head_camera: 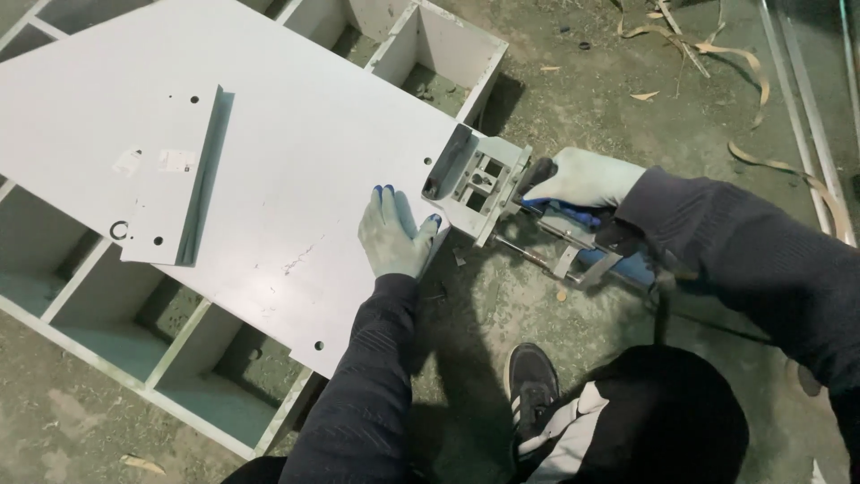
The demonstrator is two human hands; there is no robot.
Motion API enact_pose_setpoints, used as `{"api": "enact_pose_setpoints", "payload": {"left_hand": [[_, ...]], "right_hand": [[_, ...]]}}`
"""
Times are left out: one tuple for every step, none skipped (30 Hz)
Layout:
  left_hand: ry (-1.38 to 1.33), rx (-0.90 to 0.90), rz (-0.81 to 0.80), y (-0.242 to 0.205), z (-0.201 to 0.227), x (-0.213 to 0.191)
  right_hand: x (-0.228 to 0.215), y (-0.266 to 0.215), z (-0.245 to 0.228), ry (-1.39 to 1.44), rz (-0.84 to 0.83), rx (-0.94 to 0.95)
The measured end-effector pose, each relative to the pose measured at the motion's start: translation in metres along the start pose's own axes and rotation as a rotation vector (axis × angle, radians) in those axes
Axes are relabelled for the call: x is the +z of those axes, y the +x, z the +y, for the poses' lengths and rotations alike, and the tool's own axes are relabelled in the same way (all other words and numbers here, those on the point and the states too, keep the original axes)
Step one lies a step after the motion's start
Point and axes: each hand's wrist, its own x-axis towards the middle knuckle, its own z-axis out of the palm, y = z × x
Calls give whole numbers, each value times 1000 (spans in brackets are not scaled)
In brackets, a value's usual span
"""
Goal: Sorting white wooden boards on a workbench and then using a biscuit joiner tool to create slots in the edges of the boards for assembly.
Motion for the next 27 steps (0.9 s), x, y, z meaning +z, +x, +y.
{"api": "enact_pose_setpoints", "payload": {"left_hand": [[7,15,31,0,-1,3],[15,29,63,0,-1,6],[11,26,63,-1,-1,7],[11,43,79,-2,-1,9],[13,60,97,-1,-3,9],[12,58,101,0,1,7],[0,70,119,-1,3,4],[-12,83,136,-1,6,2],[-12,81,137,0,6,0],[-14,105,160,1,7,-1],[-14,127,182,0,6,-2],[-12,121,181,0,9,-6],[-11,119,166,-1,12,-9],[-10,116,151,-2,15,-13],[-8,113,148,-3,15,-16],[-3,115,134,-4,15,-18],[0,119,123,-2,17,-20],[-1,118,122,-2,18,-21],[4,121,112,-3,19,-21],[10,124,102,-4,20,-22],[12,121,102,-6,20,-22],[25,153,123,-7,20,-23],[37,188,146,-6,20,-24],[38,186,150,-7,25,-30],[50,200,135,-10,30,-35],[62,213,120,-12,36,-41],[64,213,122,-12,35,-43]], "right_hand": [[0,9,-1,-18,5,5],[0,18,-1,-36,11,11],[1,31,3,-40,11,13],[3,44,6,-46,13,10],[4,58,8,-51,17,3],[5,58,4,-55,18,1],[7,57,-1,-55,18,9],[9,58,-5,-54,17,18],[12,64,-4,-57,16,18],[15,71,-2,-39,14,14],[19,78,-1,-23,8,10],[17,77,-3,-26,3,9],[14,75,-5,-19,-3,3],[11,74,-7,-12,-9,-3],[13,75,-8,-12,-14,-2],[15,76,-9,-10,-5,-4],[13,76,-9,-9,9,-7],[13,76,-9,-10,9,-6],[12,77,-9,-16,2,-4],[12,77,-9,-21,-4,-2],[14,77,-9,-23,-7,-3],[15,77,-10,-3,-18,-12],[14,77,-11,15,-26,-22],[14,76,-14,13,-25,-25],[15,74,-14,-8,-38,-21],[16,73,-15,-29,-51,-18],[16,64,-22,-28,-51,-21]]}}
